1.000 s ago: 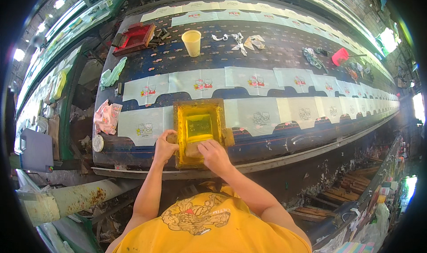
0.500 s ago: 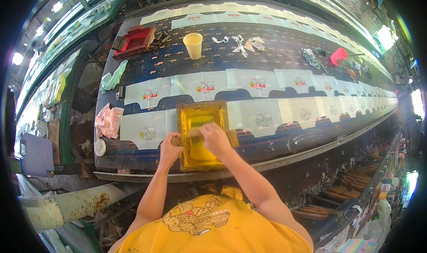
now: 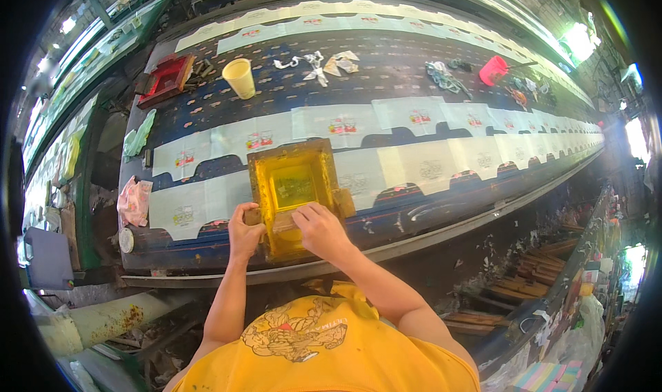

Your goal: The person uses a squeegee to spread yellow ink across a screen printing frame and presses it onto a series of paper sheets laid out on a workbench. The person repeatedly repositions the frame and applies ink to each sheet in sequence.

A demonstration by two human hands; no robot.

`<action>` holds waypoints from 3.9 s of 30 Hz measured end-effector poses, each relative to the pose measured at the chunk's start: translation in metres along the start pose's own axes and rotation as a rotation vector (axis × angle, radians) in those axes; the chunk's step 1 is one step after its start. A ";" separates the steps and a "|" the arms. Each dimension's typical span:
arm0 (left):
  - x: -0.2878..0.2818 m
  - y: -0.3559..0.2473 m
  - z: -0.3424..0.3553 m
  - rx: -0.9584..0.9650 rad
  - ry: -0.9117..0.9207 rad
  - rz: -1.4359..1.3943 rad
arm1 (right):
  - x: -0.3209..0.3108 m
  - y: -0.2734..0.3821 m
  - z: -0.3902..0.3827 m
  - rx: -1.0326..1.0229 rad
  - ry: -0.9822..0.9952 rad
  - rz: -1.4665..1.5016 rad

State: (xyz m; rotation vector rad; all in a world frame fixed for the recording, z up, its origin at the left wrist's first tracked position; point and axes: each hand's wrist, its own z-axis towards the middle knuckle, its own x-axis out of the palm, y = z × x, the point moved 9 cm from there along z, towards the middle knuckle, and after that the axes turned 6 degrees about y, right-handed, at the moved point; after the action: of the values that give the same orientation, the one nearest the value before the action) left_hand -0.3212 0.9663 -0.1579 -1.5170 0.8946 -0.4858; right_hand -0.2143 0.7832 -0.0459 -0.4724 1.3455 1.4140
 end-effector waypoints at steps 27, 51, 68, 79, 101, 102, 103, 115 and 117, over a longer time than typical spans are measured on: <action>0.164 -0.040 -0.006 0.095 0.004 0.217 | -0.062 -0.128 -0.089 0.085 -0.001 0.055; 0.169 -0.024 -0.003 0.094 0.104 0.334 | -0.047 -0.193 -0.010 0.115 0.042 0.058; 0.294 -0.058 -0.010 -0.127 0.050 0.009 | -0.157 -0.209 -0.144 0.019 0.021 -0.007; 0.420 -0.078 -0.012 -0.087 0.053 0.083 | -0.214 -0.308 -0.208 0.040 0.010 0.030; 0.431 -0.081 -0.011 -0.268 0.141 -0.101 | -0.209 -0.320 -0.216 0.033 0.025 0.071; 0.431 -0.082 -0.011 -0.264 0.144 -0.109 | -0.209 -0.319 -0.215 0.035 0.027 0.070; 0.431 -0.083 -0.011 -0.261 0.146 -0.117 | -0.209 -0.318 -0.215 0.036 0.029 0.069; 0.430 -0.072 -0.009 -0.302 0.162 -0.030 | -0.223 -0.295 -0.239 0.021 0.040 0.075; 0.430 -0.073 -0.010 -0.304 0.160 -0.018 | -0.224 -0.292 -0.242 0.002 0.032 0.055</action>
State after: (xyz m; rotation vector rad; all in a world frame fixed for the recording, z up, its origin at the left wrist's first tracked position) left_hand -0.0473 0.6267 -0.1708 -1.7810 1.1189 -0.5063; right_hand 0.0246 0.4140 -0.0593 -0.4621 1.3951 1.4550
